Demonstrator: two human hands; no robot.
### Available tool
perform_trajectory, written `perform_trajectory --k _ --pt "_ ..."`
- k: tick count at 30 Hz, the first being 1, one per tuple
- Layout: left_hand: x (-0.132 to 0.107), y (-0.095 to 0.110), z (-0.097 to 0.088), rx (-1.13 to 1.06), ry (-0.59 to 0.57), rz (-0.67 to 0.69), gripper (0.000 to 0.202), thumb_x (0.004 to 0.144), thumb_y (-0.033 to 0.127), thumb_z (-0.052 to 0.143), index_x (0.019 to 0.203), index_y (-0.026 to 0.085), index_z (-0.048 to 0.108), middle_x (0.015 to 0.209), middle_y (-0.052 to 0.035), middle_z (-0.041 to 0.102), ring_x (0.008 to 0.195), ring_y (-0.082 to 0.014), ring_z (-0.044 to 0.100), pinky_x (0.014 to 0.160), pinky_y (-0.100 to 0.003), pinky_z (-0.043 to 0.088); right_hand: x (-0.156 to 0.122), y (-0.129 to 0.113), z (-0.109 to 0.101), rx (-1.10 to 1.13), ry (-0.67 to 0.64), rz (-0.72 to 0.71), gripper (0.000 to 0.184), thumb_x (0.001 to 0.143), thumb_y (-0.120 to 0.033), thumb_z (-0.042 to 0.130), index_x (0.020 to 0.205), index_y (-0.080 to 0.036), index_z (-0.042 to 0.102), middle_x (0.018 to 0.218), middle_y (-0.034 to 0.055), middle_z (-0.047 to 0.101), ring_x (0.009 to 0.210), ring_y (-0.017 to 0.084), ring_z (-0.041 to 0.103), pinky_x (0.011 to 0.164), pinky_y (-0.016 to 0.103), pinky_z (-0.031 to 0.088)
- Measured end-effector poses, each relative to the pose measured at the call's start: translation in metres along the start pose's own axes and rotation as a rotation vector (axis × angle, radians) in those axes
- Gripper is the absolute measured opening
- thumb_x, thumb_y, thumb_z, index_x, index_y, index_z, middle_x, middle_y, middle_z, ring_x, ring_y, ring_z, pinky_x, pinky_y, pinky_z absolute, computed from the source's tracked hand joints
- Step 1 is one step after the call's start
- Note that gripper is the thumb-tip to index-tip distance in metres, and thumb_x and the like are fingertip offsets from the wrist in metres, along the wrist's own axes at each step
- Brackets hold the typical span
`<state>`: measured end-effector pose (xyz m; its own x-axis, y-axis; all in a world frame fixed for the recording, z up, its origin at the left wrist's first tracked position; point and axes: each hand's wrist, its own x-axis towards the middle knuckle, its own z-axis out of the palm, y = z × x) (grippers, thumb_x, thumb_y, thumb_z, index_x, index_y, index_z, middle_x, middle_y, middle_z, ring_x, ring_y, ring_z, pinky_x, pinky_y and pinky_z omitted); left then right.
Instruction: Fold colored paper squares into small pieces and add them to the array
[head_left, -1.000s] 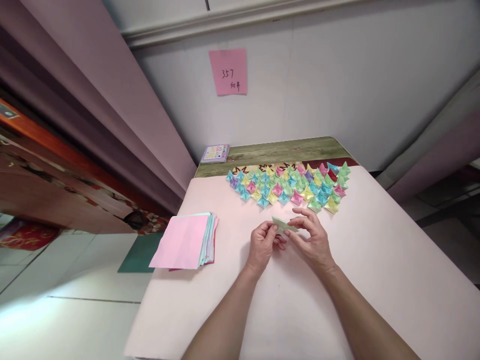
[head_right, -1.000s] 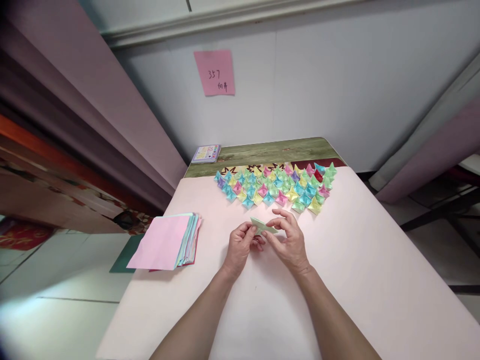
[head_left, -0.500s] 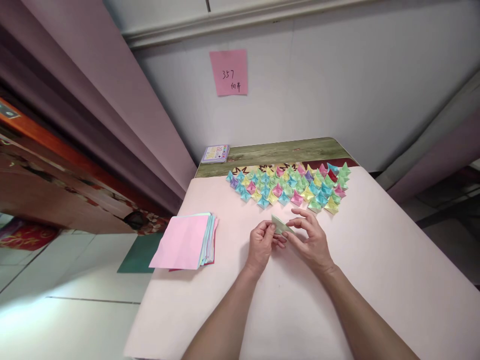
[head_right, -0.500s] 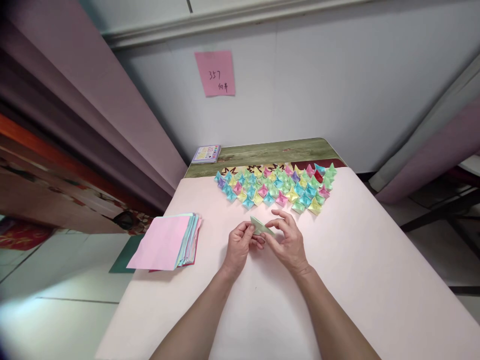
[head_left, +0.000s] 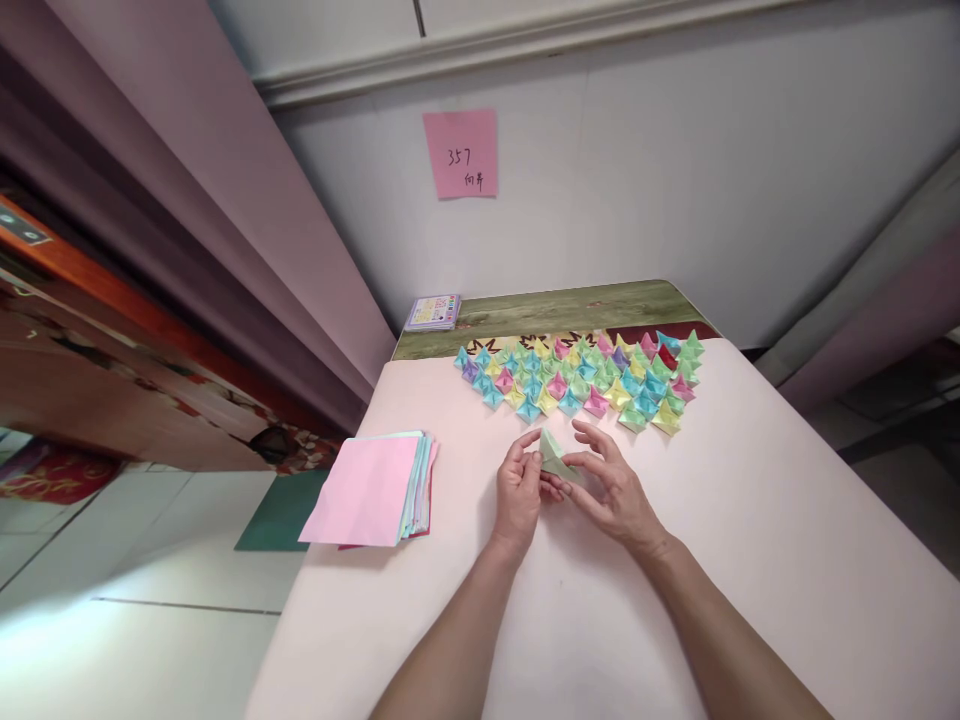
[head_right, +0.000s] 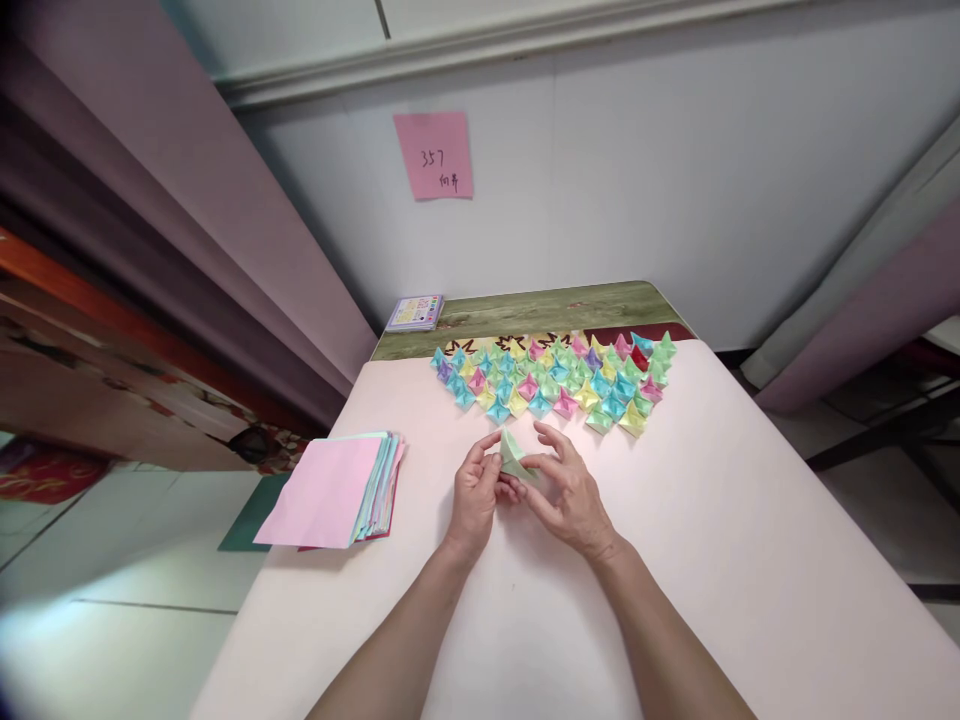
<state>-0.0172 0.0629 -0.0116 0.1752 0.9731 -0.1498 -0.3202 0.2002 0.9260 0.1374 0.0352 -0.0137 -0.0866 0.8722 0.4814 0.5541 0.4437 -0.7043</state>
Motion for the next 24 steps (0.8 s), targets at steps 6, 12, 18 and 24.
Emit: perform_trajectory --k 6,12,18,24 --pt "0.0002 -0.0019 -0.0021 0.005 0.030 0.013 0.050 0.084 0.049 0.064 0.120 0.015 0.059 0.069 -0.0022 0.069 0.054 -0.0140 0.064 0.046 -0.021 0.048 -0.0017 -0.0016 0.0000 -0.043 -0.111 -0.016 0.045 0.076 -0.013 0.057 0.118 -0.026 0.063 0.154 0.0093 0.033 0.138 0.033 0.038 0.107 0.053 0.041" --pt "-0.0004 -0.0012 -0.0008 0.058 0.005 -0.016 0.054 0.082 0.051 0.065 0.119 0.012 0.061 0.060 -0.0007 0.066 0.045 -0.0114 0.059 0.045 -0.021 0.046 -0.0006 -0.0005 0.0033 0.060 -0.058 0.054 0.032 0.083 -0.025 0.063 0.115 -0.025 0.063 0.150 0.0118 0.038 0.134 0.032 0.044 0.104 0.050 0.045" --pt "-0.0001 -0.0042 -0.0016 0.092 -0.048 -0.007 0.050 0.084 0.052 0.061 0.117 0.013 0.062 0.058 0.0000 0.064 0.046 -0.0108 0.057 0.045 -0.020 0.045 -0.0011 0.0037 0.0045 0.109 -0.075 0.061 0.029 0.083 -0.020 0.060 0.111 -0.025 0.067 0.151 0.0105 0.036 0.138 0.031 0.040 0.109 0.050 0.040" --pt "-0.0010 -0.0034 -0.0012 0.104 -0.064 0.026 0.051 0.087 0.049 0.058 0.124 0.014 0.058 0.058 0.0006 0.064 0.044 -0.0104 0.054 0.044 -0.020 0.044 -0.0023 0.0054 0.0039 0.140 -0.060 0.056 0.022 0.084 -0.019 0.060 0.103 -0.024 0.070 0.148 0.0108 0.041 0.134 0.031 0.045 0.106 0.048 0.043"
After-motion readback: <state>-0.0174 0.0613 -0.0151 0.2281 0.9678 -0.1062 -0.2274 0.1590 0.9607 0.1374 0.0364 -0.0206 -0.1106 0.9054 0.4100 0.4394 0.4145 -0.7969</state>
